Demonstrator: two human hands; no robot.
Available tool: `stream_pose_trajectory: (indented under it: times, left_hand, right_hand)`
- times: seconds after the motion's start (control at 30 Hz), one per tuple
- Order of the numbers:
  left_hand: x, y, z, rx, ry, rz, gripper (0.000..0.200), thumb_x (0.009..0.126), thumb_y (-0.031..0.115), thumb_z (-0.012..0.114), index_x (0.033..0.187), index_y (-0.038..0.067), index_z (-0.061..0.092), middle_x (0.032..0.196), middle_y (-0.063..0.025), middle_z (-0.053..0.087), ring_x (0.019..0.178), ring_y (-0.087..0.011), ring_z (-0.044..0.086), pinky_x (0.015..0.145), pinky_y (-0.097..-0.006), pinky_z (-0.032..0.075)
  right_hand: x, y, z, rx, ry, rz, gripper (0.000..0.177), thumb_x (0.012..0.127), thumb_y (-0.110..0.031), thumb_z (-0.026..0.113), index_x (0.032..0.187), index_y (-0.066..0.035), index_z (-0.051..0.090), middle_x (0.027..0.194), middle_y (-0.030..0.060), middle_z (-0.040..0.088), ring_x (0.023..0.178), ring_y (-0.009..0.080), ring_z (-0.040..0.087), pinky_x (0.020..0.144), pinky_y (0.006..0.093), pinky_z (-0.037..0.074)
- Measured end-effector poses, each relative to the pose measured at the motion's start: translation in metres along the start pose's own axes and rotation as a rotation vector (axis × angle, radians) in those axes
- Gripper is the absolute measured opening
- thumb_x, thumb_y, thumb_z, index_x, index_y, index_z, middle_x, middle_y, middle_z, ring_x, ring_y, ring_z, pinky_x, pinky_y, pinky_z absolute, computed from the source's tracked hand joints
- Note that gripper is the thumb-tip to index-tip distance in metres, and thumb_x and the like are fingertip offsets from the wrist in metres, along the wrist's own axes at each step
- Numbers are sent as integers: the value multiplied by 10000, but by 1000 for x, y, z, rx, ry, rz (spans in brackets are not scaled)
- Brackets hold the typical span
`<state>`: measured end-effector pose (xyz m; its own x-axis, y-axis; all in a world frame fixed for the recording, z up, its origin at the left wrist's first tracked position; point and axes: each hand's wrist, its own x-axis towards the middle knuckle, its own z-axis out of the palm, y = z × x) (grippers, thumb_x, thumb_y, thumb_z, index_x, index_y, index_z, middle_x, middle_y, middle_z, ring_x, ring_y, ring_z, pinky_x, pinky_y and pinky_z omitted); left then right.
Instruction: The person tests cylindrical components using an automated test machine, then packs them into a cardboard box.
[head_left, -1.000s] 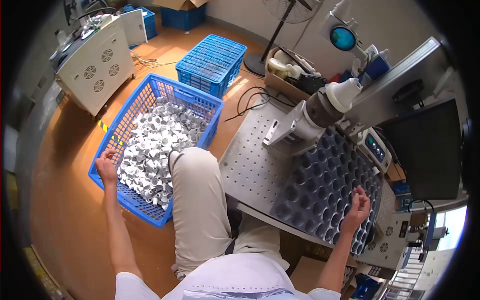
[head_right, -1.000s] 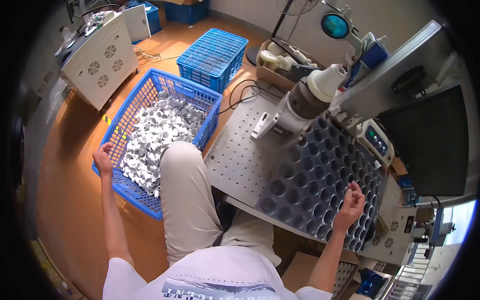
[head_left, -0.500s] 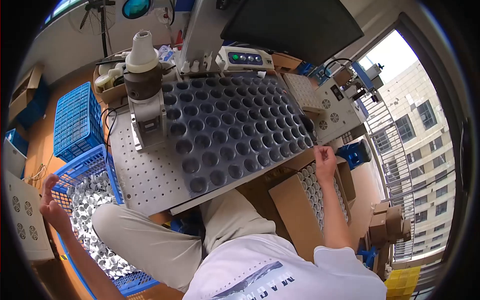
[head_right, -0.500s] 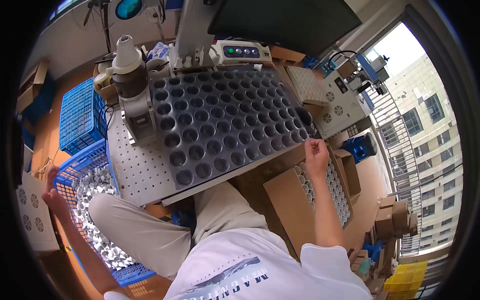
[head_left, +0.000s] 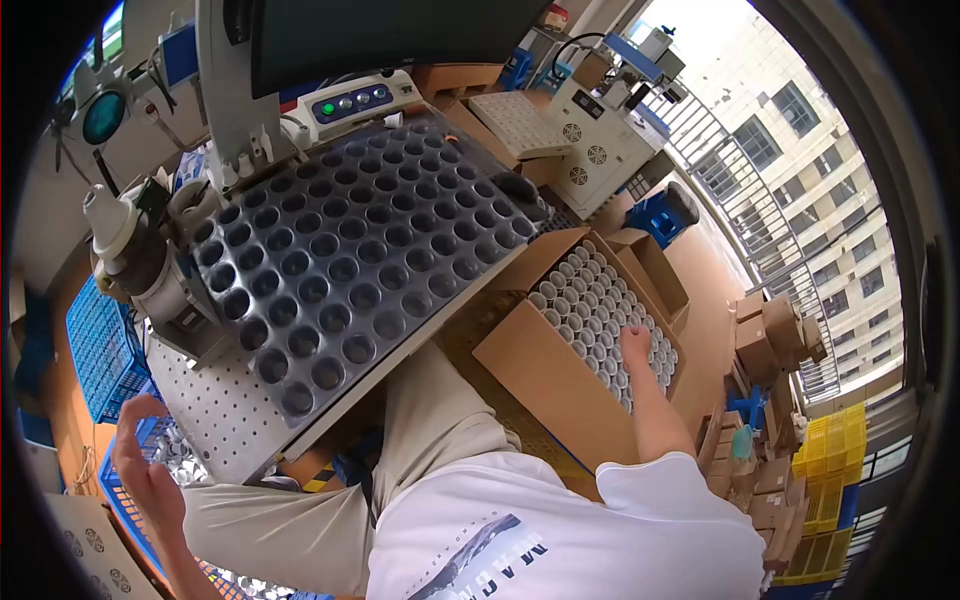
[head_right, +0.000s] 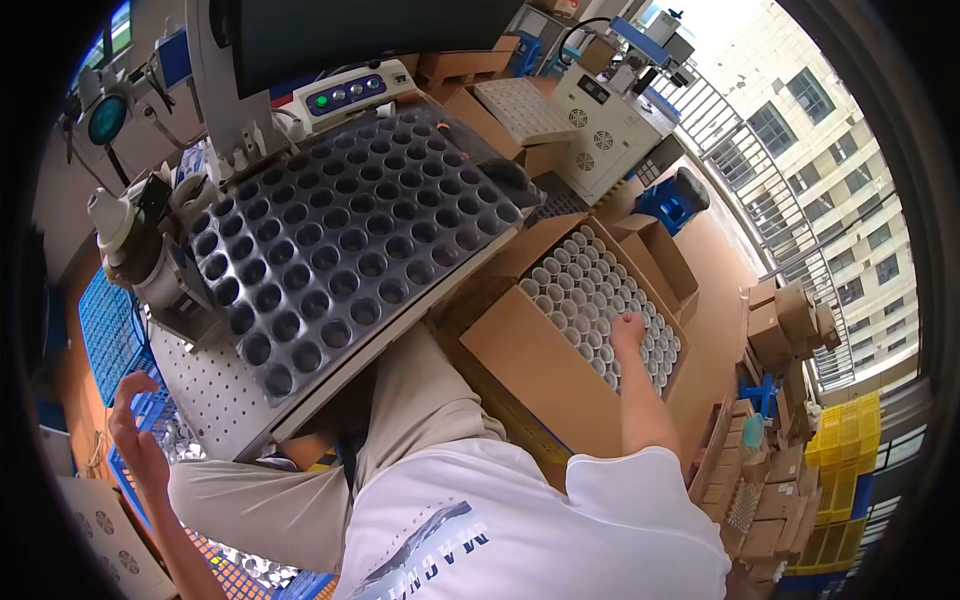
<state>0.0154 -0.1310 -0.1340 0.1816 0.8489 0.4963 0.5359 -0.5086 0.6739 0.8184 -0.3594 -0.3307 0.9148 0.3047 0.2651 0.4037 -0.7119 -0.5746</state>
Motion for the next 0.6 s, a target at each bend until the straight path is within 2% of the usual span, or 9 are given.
stream_pose_trajectory:
  times: [0.03, 0.13, 0.17, 0.2, 0.23, 0.3, 0.37, 0.47, 0.6]
  left_hand:
    - [10, 16, 14, -31, -76, 13, 385, 592, 90, 357, 896, -77, 524, 883, -159, 557, 892, -284, 550, 927, -334, 393]
    - [48, 71, 63, -34, -336, 20, 386, 598, 46, 377, 942, -63, 513, 929, -176, 559, 920, -312, 544, 926, -343, 393]
    - [62, 88, 81, -68, -441, 9, 401, 593, 21, 385, 967, -60, 505, 950, -179, 558, 938, -322, 540, 942, -353, 388]
    - [70, 94, 103, -94, -527, 129, 496, 554, -49, 388, 1042, -55, 480, 979, -167, 553, 971, -328, 531, 979, -378, 370]
    - [78, 112, 128, -45, -591, 149, 574, 521, -90, 382, 1088, -48, 462, 988, -173, 553, 993, -352, 530, 1000, -408, 361]
    - [94, 132, 186, -20, -704, 299, 573, 519, -98, 381, 1082, -48, 476, 1005, -184, 558, 1004, -372, 535, 979, -421, 379]
    - [108, 154, 256, -124, -826, 339, 543, 522, -87, 389, 1055, -60, 492, 1046, -207, 566, 994, -413, 525, 930, -422, 405]
    - [112, 179, 372, -202, -1002, 371, 454, 599, -79, 417, 1041, -33, 512, 1050, -213, 568, 990, -409, 522, 911, -430, 411]
    - [98, 189, 520, -232, -1090, 334, 301, 735, -15, 458, 1024, 3, 539, 1057, -206, 570, 1011, -401, 516, 902, -443, 411]
  right_hand:
    - [1, 15, -1, -40, 19, 53, 202, 727, -183, 626, 768, 15, 617, 766, 170, 649, 759, 327, 623, 724, 408, 482]
    - [6, 68, -9, -83, 96, 135, 175, 737, -154, 655, 796, 10, 638, 748, 136, 655, 723, 224, 621, 696, 359, 489]
    - [1, 73, -15, -116, 102, 169, 175, 738, -153, 653, 801, 10, 641, 751, 138, 656, 723, 227, 620, 698, 360, 488]
    - [3, 79, -25, -151, 111, 208, 176, 739, -152, 652, 807, 9, 644, 754, 140, 657, 722, 230, 620, 699, 362, 487]
    - [4, 87, -36, -192, 123, 247, 176, 740, -151, 650, 813, 9, 647, 757, 143, 658, 722, 233, 620, 701, 363, 486]
    - [5, 109, -52, -167, 140, 306, 156, 752, -135, 633, 813, 8, 651, 760, 129, 659, 732, 225, 618, 696, 371, 482]
    - [11, 144, -71, -92, 83, 400, 162, 756, -135, 625, 819, 10, 661, 761, 122, 660, 751, 227, 623, 702, 375, 483]
    - [24, 221, -86, -61, 47, 454, 171, 753, -130, 609, 819, 14, 673, 769, 129, 666, 742, 231, 621, 689, 378, 487]
    - [35, 235, -110, -114, -187, 579, 185, 747, -84, 565, 826, 53, 661, 786, 135, 658, 762, 237, 617, 680, 385, 477]
